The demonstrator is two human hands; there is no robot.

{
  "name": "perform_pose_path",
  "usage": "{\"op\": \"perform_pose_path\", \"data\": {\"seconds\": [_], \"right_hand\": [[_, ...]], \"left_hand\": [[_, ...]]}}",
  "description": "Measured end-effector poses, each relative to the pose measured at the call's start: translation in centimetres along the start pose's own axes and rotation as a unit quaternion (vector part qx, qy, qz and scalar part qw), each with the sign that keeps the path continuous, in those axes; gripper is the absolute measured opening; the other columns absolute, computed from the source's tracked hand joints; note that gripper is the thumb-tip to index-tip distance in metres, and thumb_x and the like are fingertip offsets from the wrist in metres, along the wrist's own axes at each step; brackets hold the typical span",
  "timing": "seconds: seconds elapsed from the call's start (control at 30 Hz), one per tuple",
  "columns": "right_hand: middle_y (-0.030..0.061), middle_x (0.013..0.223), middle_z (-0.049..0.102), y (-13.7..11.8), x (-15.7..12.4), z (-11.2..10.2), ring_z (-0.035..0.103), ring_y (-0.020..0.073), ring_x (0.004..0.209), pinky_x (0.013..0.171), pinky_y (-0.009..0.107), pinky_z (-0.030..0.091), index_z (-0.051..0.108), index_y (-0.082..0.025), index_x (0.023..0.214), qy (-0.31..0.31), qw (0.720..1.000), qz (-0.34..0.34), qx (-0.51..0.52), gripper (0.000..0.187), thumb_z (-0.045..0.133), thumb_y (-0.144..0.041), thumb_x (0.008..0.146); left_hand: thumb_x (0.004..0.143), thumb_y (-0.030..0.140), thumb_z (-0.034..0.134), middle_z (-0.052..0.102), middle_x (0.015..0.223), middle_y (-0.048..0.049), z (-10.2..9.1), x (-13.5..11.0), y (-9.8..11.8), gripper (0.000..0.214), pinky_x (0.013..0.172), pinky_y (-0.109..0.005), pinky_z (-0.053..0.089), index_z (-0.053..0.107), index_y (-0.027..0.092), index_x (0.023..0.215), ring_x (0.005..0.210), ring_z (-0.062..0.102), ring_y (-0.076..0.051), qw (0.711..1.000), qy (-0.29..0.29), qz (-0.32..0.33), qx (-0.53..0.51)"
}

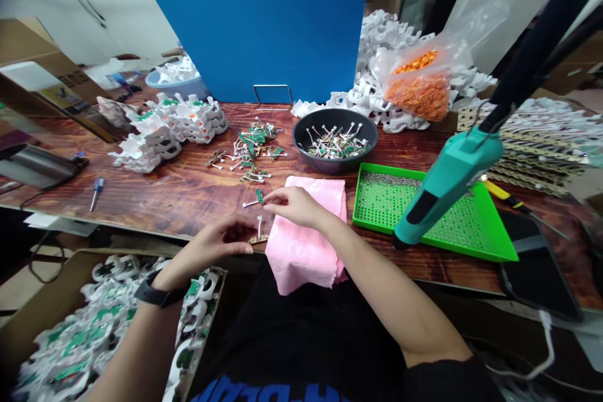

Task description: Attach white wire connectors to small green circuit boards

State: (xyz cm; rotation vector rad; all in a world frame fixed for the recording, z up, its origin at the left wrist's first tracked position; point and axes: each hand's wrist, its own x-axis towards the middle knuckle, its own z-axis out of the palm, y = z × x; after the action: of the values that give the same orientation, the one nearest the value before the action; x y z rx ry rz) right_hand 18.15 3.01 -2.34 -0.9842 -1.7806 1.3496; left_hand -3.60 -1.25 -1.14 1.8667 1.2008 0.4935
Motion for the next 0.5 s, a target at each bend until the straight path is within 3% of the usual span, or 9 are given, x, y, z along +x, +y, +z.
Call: {"op": "perform_pose_path", "data": {"seconds": [0.07, 0.17, 0.4, 0.5], "right_hand": [[0.0087, 0.096, 0.069, -0.11, -0.01, -0.01, 0.064, 0.0167, 0.086, 0.077, 0.028, 0.049, 0.066, -0.013, 0.099, 0.002, 1.000, 0.004, 0.000, 0.025, 0.061, -0.021, 0.076], [0.0084, 0.094, 0.069, -0.25, -0.07, 0.00, 0.064, 0.0166, 0.085, 0.075, 0.028, 0.050, 0.067, -0.013, 0.098, 0.000, 1.000, 0.010, -0.006, 0.024, 0.061, -0.021, 0.076], [0.0085, 0.094, 0.069, -0.05, -0.16, -0.04, 0.064, 0.0171, 0.084, 0.074, 0.028, 0.050, 0.066, -0.013, 0.100, -0.017, 1.000, 0.001, -0.019, 0.027, 0.062, -0.024, 0.076], [0.0080, 0.097, 0.069, -0.12, -0.27, -0.11, 0.064, 0.0183, 0.088, 0.077, 0.029, 0.049, 0.067, -0.015, 0.099, -0.034, 0.998, -0.007, -0.047, 0.028, 0.064, -0.027, 0.074]], "left_hand": [[0.064, 0.039, 0.070, 0.061, 0.086, -0.0039, 0.23, -0.29, -0.14, 0.034, 0.069, -0.029, 0.045, 0.061, 0.018, 0.089, 0.078, 0.057, -0.018, 0.998, 0.020, 0.008, 0.056], [0.070, 0.038, 0.064, 0.059, 0.081, -0.0031, 0.55, -0.52, -0.26, 0.023, 0.064, -0.026, 0.043, 0.061, 0.017, 0.078, 0.073, 0.054, -0.016, 0.994, 0.040, 0.015, 0.099], [0.074, 0.036, 0.059, 0.061, 0.068, -0.0001, 0.30, -0.68, 0.53, 0.019, 0.059, -0.024, 0.041, 0.059, 0.017, 0.074, 0.062, 0.053, -0.013, 0.990, 0.092, -0.056, 0.086], [0.072, 0.037, 0.062, 0.063, 0.077, -0.0022, 0.39, -0.49, 0.54, 0.024, 0.063, -0.027, 0.044, 0.060, 0.017, 0.086, 0.069, 0.057, -0.015, 0.992, 0.098, -0.027, 0.073]]}}
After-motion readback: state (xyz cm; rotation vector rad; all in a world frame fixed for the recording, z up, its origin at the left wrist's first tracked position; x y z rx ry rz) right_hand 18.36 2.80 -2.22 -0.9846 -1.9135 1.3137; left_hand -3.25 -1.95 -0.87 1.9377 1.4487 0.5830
